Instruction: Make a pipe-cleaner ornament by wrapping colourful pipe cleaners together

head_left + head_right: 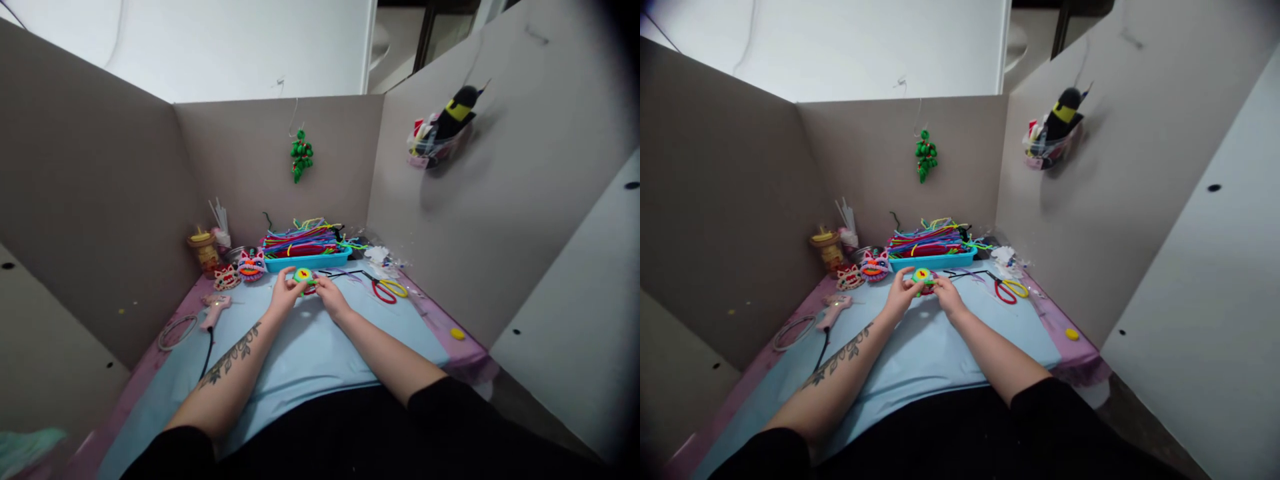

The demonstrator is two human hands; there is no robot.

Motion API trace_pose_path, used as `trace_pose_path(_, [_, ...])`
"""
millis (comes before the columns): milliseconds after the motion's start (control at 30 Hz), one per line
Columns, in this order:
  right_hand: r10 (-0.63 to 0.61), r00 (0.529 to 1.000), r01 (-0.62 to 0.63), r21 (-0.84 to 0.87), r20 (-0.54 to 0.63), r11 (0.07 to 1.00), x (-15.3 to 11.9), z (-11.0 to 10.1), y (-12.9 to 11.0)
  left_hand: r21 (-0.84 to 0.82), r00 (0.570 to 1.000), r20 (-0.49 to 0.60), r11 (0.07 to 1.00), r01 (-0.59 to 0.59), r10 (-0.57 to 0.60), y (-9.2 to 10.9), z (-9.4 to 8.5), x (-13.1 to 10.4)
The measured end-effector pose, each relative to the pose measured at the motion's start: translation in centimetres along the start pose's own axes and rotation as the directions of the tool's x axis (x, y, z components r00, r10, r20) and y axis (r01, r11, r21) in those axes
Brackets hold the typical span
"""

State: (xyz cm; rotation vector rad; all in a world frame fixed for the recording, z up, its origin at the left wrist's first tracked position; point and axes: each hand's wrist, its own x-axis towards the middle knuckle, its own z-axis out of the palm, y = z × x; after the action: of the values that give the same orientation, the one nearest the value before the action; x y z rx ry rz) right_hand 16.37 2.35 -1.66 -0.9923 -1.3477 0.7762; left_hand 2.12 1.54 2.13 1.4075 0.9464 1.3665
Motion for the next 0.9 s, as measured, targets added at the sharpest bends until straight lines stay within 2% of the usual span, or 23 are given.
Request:
trace_pose_path(67, [-0.096, 0.990, 0.083, -0.120, -0.101, 0.989, -0.4, -0.1, -0.6, 0.056, 0.997, -0.063, 0.997, -0.051, 0.054, -0.3, -0.3, -0.1])
trace_pose_path(133, [-0.224, 0.967, 0.192, -0.233, -0.122, 0.953, -1.1, -0.2, -1.4, 0.097, 0.988, -0.130, 0.992, -0.076, 0.088, -0.6, -0.5, -0.2])
trace_pose_path(200, [-0.295, 0.955, 0.288, -0.269, 0.016, 0.919, -1.7, 0.0, -2.2, 0.111, 0.980, -0.170, 0.990, -0.089, 0.107, -1.0, -0.6, -0.2])
trace_pose_path(300, [-0.289, 0.931, 0.334, -0.200, 0.223, 0.921, -2.5, 0.5, -3.0, 0.112, 0.979, -0.164, 0.988, -0.103, 0.121, -1.3, -0.6, -0.3])
trace_pose_path(367, [-0.279, 0.930, 0.321, -0.160, 0.239, 0.933, -2.7, 0.9, -3.1, 0.123, 0.982, -0.146, 0.987, -0.105, 0.123, -1.2, -0.5, -0.4])
trace_pose_path(467, [-0.257, 0.947, 0.285, -0.139, 0.192, 0.948, -2.5, 0.9, -2.9, 0.129, 0.986, -0.130, 0.987, -0.092, 0.109, -0.9, -0.4, -0.6])
trace_pose_path(600, [-0.183, 0.968, 0.196, -0.061, 0.170, 0.979, -2.1, 0.4, -2.6, 0.038, 0.992, -0.120, 0.999, -0.034, 0.039, -0.8, -0.4, -0.5])
trace_pose_path(700, [-0.150, 0.958, 0.143, 0.049, 0.246, 0.989, -2.1, 0.4, -2.8, -0.094, 0.989, -0.139, 0.995, 0.042, -0.055, -1.1, -0.8, -0.2])
trace_pose_path(800, [-0.113, 0.927, 0.064, 0.146, 0.358, 0.987, -2.2, 0.5, -3.3, -0.232, 0.977, -0.157, 0.967, 0.102, -0.141, -1.4, -1.4, 0.2])
trace_pose_path(900, [-0.054, 0.907, -0.039, 0.210, 0.417, 0.977, -2.2, 0.4, -3.6, -0.288, 0.973, -0.133, 0.947, 0.143, -0.188, -1.5, -2.0, 0.5])
